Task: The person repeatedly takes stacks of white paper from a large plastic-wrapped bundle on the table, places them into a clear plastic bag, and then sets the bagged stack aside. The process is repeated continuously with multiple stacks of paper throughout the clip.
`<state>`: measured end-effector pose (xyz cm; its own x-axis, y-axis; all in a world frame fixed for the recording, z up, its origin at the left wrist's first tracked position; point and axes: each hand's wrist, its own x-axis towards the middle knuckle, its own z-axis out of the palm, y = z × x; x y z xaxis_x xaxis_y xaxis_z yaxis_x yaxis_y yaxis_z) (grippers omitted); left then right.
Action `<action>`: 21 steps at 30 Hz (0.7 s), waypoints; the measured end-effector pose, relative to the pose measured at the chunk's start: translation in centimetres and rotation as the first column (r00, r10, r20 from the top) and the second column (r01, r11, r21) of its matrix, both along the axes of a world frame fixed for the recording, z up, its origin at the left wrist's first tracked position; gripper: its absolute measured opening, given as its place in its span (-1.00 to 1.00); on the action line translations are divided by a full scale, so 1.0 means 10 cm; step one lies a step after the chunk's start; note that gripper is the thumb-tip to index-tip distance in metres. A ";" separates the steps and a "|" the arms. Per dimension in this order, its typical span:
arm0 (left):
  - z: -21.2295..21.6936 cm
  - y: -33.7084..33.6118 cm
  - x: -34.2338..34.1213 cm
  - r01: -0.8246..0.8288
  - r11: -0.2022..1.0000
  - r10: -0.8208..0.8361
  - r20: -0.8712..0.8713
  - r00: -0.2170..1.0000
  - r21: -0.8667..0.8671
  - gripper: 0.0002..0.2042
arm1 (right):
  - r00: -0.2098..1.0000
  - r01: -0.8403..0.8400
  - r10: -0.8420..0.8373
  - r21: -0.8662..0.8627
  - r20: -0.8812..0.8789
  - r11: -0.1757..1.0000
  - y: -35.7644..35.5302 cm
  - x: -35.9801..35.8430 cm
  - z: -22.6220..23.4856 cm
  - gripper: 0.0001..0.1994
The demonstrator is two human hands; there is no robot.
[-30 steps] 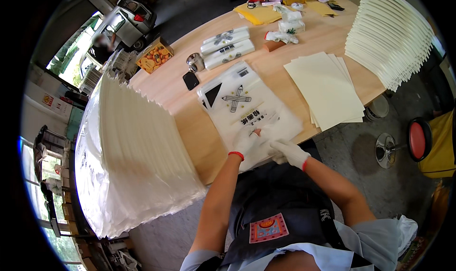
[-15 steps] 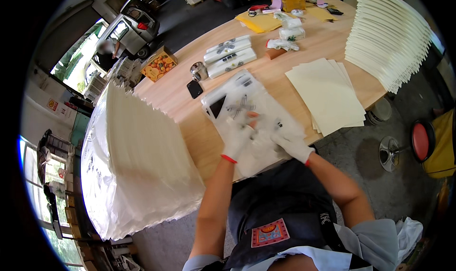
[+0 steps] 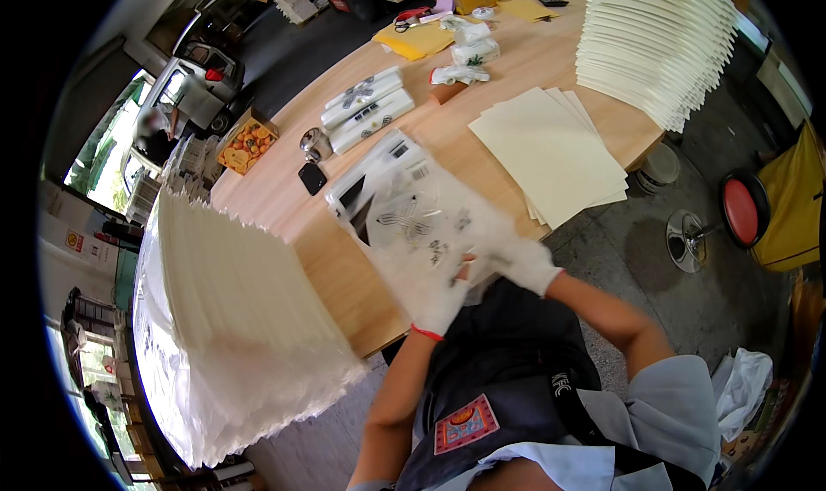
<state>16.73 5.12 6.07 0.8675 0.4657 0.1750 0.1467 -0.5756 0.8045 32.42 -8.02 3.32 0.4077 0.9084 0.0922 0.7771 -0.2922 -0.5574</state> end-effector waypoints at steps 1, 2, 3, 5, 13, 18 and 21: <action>-0.10 0.09 -0.07 -0.029 0.997 0.027 -0.033 0.999 -0.068 -0.75 | 0.982 0.052 -0.065 0.080 0.179 0.995 -0.14 0.20 -0.12 -0.73; -0.18 0.15 -0.14 -0.062 0.988 0.053 -0.066 0.996 -0.141 -0.75 | 0.916 0.079 -0.167 0.246 0.365 0.966 -0.28 0.37 -0.12 -0.63; -0.22 0.14 -0.18 -0.096 0.973 0.076 -0.104 0.992 -0.210 -0.76 | 0.862 0.184 -0.241 0.167 0.446 0.969 -0.37 0.51 -0.10 -0.54; 0.06 0.00 -0.03 -0.083 0.929 0.034 -0.142 0.989 -0.360 -0.78 | 0.818 0.162 -0.177 0.075 0.548 0.984 -0.58 0.90 -0.24 -0.51; 0.08 -0.19 0.57 -0.007 0.868 -0.186 -0.337 0.923 -0.496 -0.72 | 0.906 0.022 -0.036 0.036 0.421 0.999 -0.56 1.11 0.23 -0.75; -0.04 -0.31 0.71 -0.111 0.129 0.053 -0.104 0.993 -0.985 -0.60 | 0.960 -0.217 0.195 0.092 0.202 0.972 -0.65 0.00 0.62 -0.72; 0.04 -0.17 0.50 -0.186 0.669 -0.017 -0.265 0.964 -0.719 -0.66 | 0.983 -0.042 0.000 0.231 0.182 0.972 -0.73 0.26 0.41 -0.69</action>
